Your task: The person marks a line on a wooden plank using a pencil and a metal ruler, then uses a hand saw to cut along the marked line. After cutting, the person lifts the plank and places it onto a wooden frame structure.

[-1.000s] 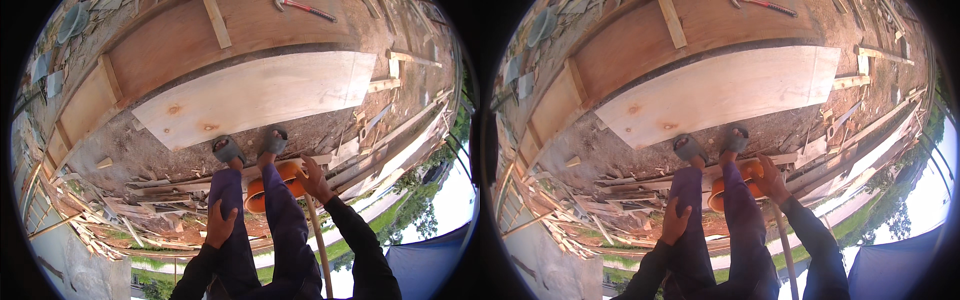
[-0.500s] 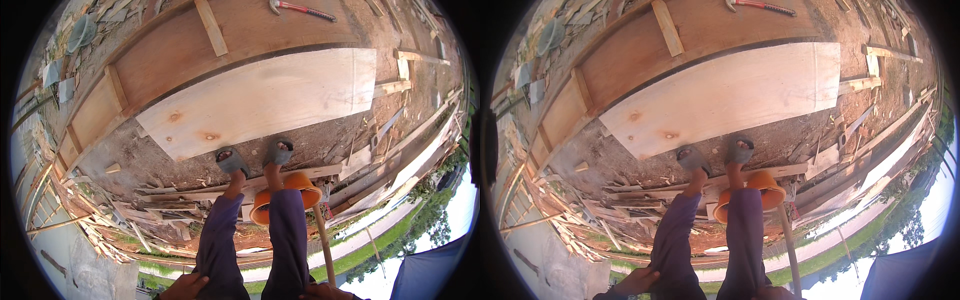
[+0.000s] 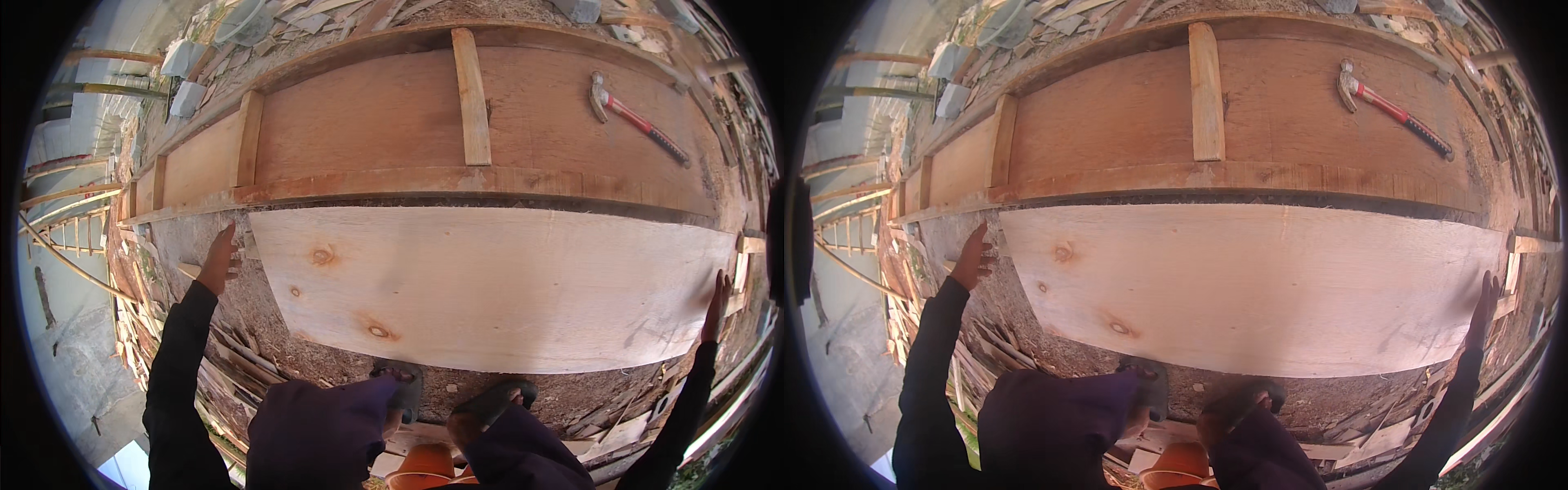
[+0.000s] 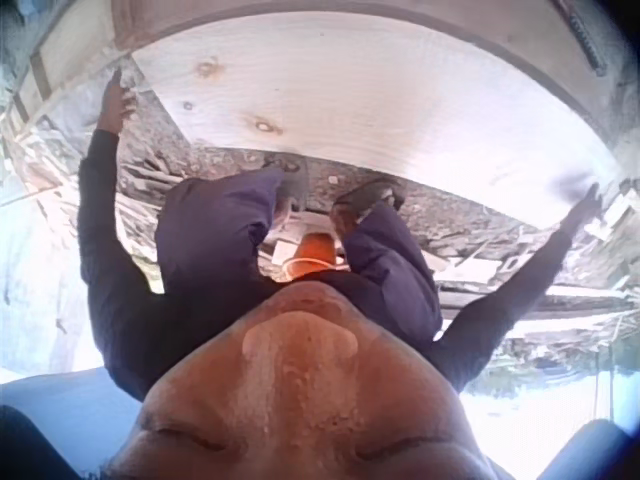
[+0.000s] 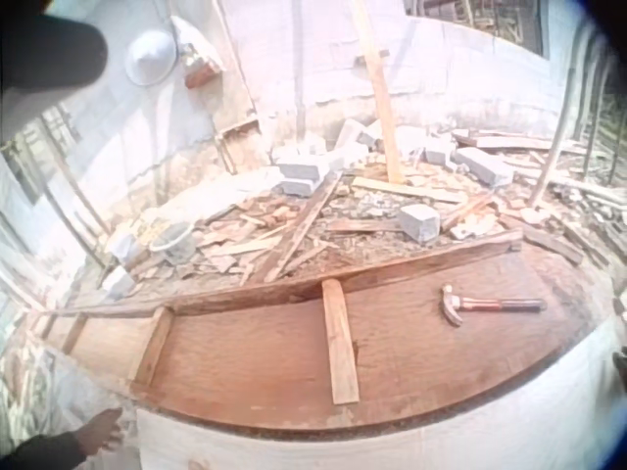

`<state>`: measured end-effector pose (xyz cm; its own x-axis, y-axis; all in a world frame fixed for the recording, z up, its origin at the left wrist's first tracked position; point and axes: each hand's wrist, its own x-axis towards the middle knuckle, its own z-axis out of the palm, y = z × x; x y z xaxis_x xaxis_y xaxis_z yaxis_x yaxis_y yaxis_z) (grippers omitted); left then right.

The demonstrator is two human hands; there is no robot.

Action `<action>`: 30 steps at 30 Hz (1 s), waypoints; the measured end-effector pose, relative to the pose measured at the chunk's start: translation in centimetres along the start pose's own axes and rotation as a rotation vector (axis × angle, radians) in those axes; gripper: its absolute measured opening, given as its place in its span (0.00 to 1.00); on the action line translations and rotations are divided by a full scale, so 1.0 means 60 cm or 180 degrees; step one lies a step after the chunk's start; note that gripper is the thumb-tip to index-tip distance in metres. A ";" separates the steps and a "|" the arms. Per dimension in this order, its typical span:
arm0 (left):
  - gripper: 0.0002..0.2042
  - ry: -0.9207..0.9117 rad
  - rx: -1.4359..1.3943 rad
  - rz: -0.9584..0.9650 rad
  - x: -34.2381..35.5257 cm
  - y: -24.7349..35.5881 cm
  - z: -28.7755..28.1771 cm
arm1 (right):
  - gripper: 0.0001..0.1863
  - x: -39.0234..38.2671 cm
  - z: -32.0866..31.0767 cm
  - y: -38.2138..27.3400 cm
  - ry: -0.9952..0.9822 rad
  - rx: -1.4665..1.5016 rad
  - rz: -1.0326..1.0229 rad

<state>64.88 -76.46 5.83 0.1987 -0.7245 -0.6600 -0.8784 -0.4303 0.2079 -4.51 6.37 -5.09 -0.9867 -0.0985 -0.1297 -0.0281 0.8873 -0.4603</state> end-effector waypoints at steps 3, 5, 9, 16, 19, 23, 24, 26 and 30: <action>0.47 -0.0426 -0.0180 0.0140 0.058 -0.002 0.044 | 0.34 0.042 0.020 -0.009 -0.0251 0.0261 0.0202; 0.49 -0.0736 -0.0401 0.0354 0.052 -0.001 0.076 | 0.33 0.036 -0.002 -0.021 -0.0394 0.0269 0.0376; 0.49 -0.0362 -0.0695 0.0361 0.045 0.004 0.072 | 0.32 -0.020 0.009 -0.126 -0.0831 0.0303 0.0716; 0.46 -0.0220 0.0223 0.0800 0.071 0.039 0.052 | 0.32 -0.087 0.018 -0.227 -0.0932 0.1024 0.0758; 0.43 -0.0143 -0.0224 0.0650 0.079 0.014 0.036 | 0.29 -0.071 0.046 -0.235 -0.0423 0.1172 0.0719; 0.37 -0.0405 -0.0297 0.0751 0.056 0.013 0.033 | 0.32 -0.053 0.052 -0.281 -0.0592 0.1014 0.0529; 0.36 -0.0429 -0.0449 0.0973 0.050 0.011 0.047 | 0.34 -0.047 0.035 -0.293 -0.1014 0.1001 0.0494; 0.33 -0.0556 -0.0668 0.1218 0.057 0.016 0.064 | 0.41 -0.017 0.025 -0.268 -0.1027 0.0755 0.0656; 0.29 -0.0481 -0.0881 0.1134 0.056 0.004 0.056 | 0.51 -0.020 0.055 -0.304 -0.0449 0.0177 0.0442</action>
<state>63.89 -77.19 1.19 -0.1775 -0.7754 -0.6060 -0.7275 -0.3113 0.6114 -2.29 -11.18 0.54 -0.9481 -0.0427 -0.3152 0.1193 0.8710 -0.4767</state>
